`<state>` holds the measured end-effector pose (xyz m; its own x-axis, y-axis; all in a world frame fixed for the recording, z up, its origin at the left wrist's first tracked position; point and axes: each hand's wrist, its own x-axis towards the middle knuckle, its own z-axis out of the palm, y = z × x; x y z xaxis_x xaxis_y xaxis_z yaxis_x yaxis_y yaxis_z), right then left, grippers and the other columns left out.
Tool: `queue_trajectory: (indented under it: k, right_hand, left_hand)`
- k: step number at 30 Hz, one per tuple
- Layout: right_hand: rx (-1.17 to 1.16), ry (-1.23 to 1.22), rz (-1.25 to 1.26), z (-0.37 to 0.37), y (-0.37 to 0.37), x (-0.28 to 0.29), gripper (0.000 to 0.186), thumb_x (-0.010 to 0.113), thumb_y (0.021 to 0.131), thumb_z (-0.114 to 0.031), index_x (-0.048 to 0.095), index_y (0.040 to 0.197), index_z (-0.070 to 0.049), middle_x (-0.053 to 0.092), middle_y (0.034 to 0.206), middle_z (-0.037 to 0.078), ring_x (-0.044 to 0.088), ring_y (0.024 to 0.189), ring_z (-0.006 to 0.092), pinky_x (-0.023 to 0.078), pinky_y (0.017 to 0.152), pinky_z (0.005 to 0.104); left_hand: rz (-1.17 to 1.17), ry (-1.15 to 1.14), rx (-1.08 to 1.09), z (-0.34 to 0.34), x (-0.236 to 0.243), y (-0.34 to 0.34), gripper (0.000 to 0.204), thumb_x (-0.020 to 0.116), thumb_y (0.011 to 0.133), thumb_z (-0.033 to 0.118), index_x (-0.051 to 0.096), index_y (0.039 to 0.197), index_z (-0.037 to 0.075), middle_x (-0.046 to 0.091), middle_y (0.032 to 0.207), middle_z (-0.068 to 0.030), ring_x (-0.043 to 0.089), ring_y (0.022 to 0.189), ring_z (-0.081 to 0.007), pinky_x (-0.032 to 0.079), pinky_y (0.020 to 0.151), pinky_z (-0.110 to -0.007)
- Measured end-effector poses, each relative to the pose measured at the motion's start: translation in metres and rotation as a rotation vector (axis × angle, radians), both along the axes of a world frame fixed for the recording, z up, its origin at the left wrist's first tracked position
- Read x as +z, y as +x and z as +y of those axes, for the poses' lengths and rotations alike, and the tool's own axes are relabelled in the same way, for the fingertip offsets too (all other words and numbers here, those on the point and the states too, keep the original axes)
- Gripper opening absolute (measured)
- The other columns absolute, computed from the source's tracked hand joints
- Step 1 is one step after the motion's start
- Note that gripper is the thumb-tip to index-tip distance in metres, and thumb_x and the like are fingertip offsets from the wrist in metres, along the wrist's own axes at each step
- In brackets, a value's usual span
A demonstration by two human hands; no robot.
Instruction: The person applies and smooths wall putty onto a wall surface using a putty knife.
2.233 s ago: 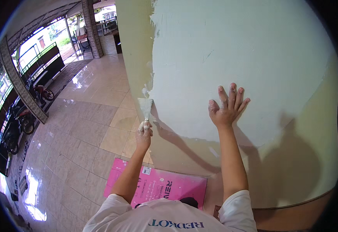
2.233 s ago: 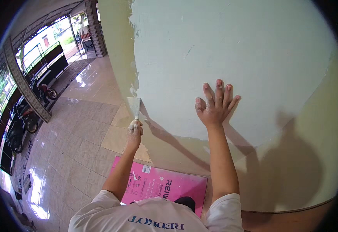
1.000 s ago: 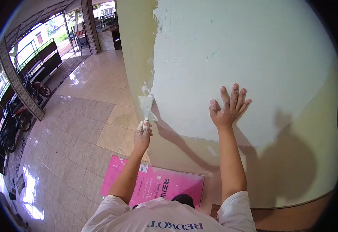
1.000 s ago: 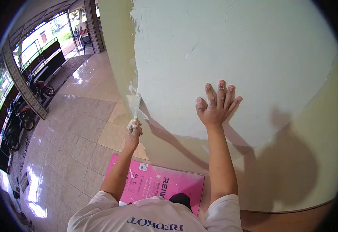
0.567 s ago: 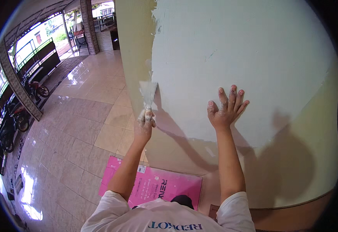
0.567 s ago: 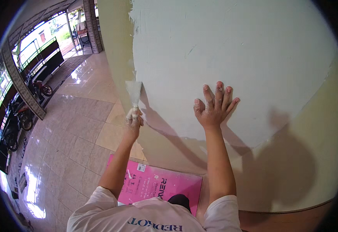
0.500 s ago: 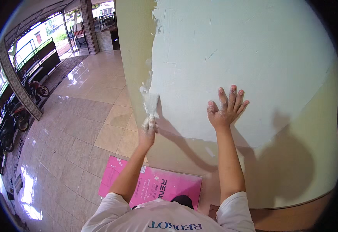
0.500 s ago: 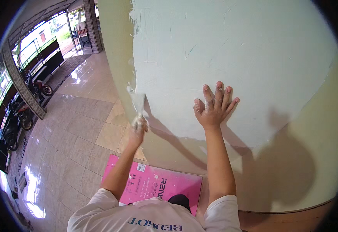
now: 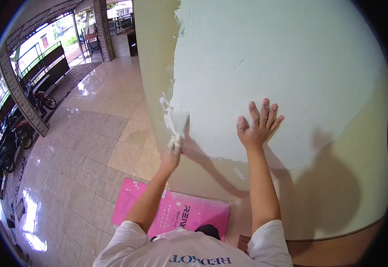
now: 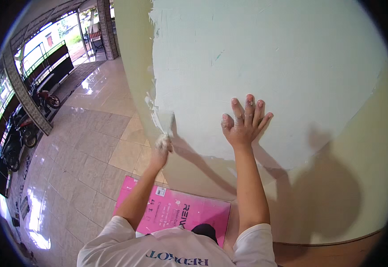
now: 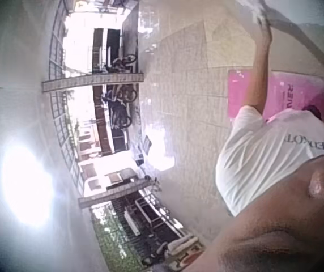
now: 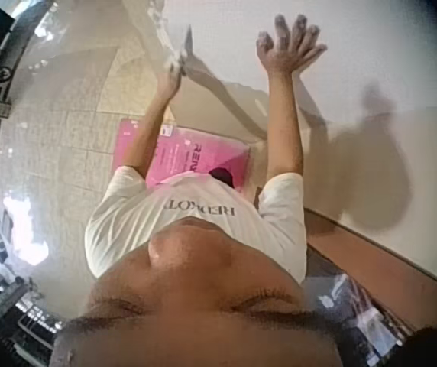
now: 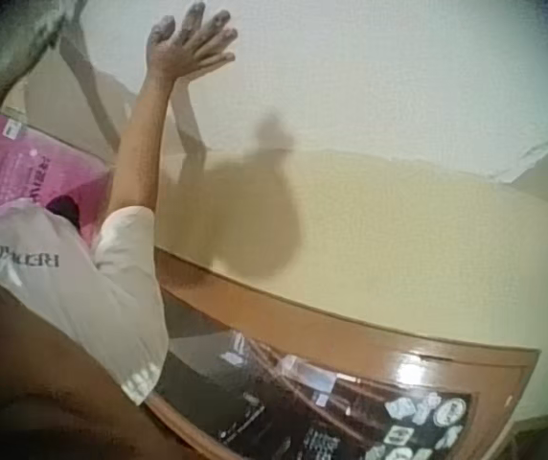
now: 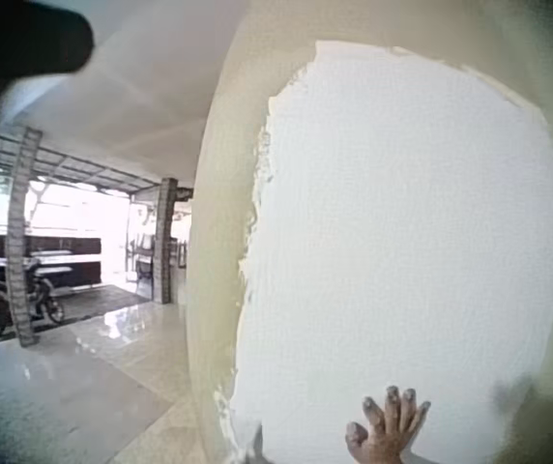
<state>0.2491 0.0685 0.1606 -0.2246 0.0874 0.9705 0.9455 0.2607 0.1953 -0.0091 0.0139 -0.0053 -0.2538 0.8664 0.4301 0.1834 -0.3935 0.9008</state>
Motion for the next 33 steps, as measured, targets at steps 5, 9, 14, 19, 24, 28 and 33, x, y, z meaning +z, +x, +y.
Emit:
queue_trajectory:
  k: [5,9,14,19,24,28,33]
  right_hand:
    - [-0.008,-0.024,-0.016,0.003,0.004,-0.011,0.047,0.041,0.094,-0.045,0.046,0.136,-0.024,0.036,0.148,0.009,0.020,0.142,0.0316,0.001,0.114,0.0527]
    - [0.023,-0.031,0.012,0.002,0.004,-0.009,0.048,0.044,0.092,-0.044,0.045,0.137,-0.027,0.034,0.149,0.007,0.020,0.142,0.0307,0.000,0.114,0.0539]
    - [0.053,-0.065,0.029,0.004,0.009,-0.011,0.052,0.050,0.088,-0.042,0.044,0.138,-0.031,0.032,0.151,0.004,0.018,0.143,0.0289,-0.003,0.113,0.0564]
    - [0.106,-0.124,-0.002,0.002,-0.002,-0.010,0.058,0.056,0.084,-0.039,0.042,0.140,-0.031,0.028,0.153,0.003,0.014,0.144,0.0281,-0.003,0.111,0.0595]
    - [0.113,-0.158,-0.040,-0.002,0.018,-0.015,0.058,0.058,0.083,-0.038,0.042,0.139,-0.032,0.026,0.154,0.002,0.015,0.144,0.0284,-0.002,0.111,0.0600]
    - [0.155,-0.272,-0.052,-0.012,0.023,-0.008,0.056,0.059,0.083,-0.037,0.045,0.137,-0.033,0.028,0.153,0.003,0.017,0.143,0.0269,0.000,0.111,0.0598]
    - [0.194,-0.215,-0.065,-0.014,0.049,0.021,0.055,0.061,0.081,-0.032,0.048,0.135,-0.030,0.030,0.152,0.004,0.022,0.141,0.0264,0.000,0.111,0.0603]
  left_hand:
    - [-0.035,-0.197,0.020,-0.018,0.005,0.016,0.041,0.044,0.099,0.037,0.055,0.083,0.001,0.053,0.060,-0.0068,0.053,0.058,-0.0155,0.042,0.059,-0.031]
    - [-0.021,-0.064,0.009,-0.008,0.107,-0.008,0.043,0.043,0.099,0.039,0.054,0.082,0.001,0.052,0.059,-0.0049,0.052,0.055,-0.0158,0.042,0.058,-0.030]
    - [0.043,-0.074,0.000,-0.003,0.086,0.000,0.046,0.039,0.100,0.042,0.054,0.083,0.001,0.054,0.062,-0.0064,0.053,0.057,-0.0162,0.042,0.059,-0.031]
    - [0.191,-0.334,0.048,-0.034,-0.089,0.019,0.047,0.036,0.099,0.045,0.055,0.089,0.003,0.056,0.062,-0.0088,0.056,0.060,-0.0190,0.044,0.060,-0.034]
    - [0.201,-0.342,-0.023,-0.022,-0.018,0.040,0.049,0.034,0.098,0.048,0.056,0.093,0.005,0.062,0.069,-0.0118,0.061,0.069,-0.0295,0.046,0.067,-0.041]
    - [0.221,-0.295,-0.019,-0.013,0.016,0.035,0.048,0.035,0.098,0.048,0.055,0.092,0.005,0.060,0.067,-0.0092,0.055,0.058,-0.0229,0.043,0.057,-0.037]
    - [0.211,-0.339,-0.049,-0.031,-0.083,0.043,0.050,0.034,0.097,0.052,0.052,0.094,0.006,0.058,0.065,-0.0064,0.049,0.048,-0.0156,0.042,0.049,-0.032]
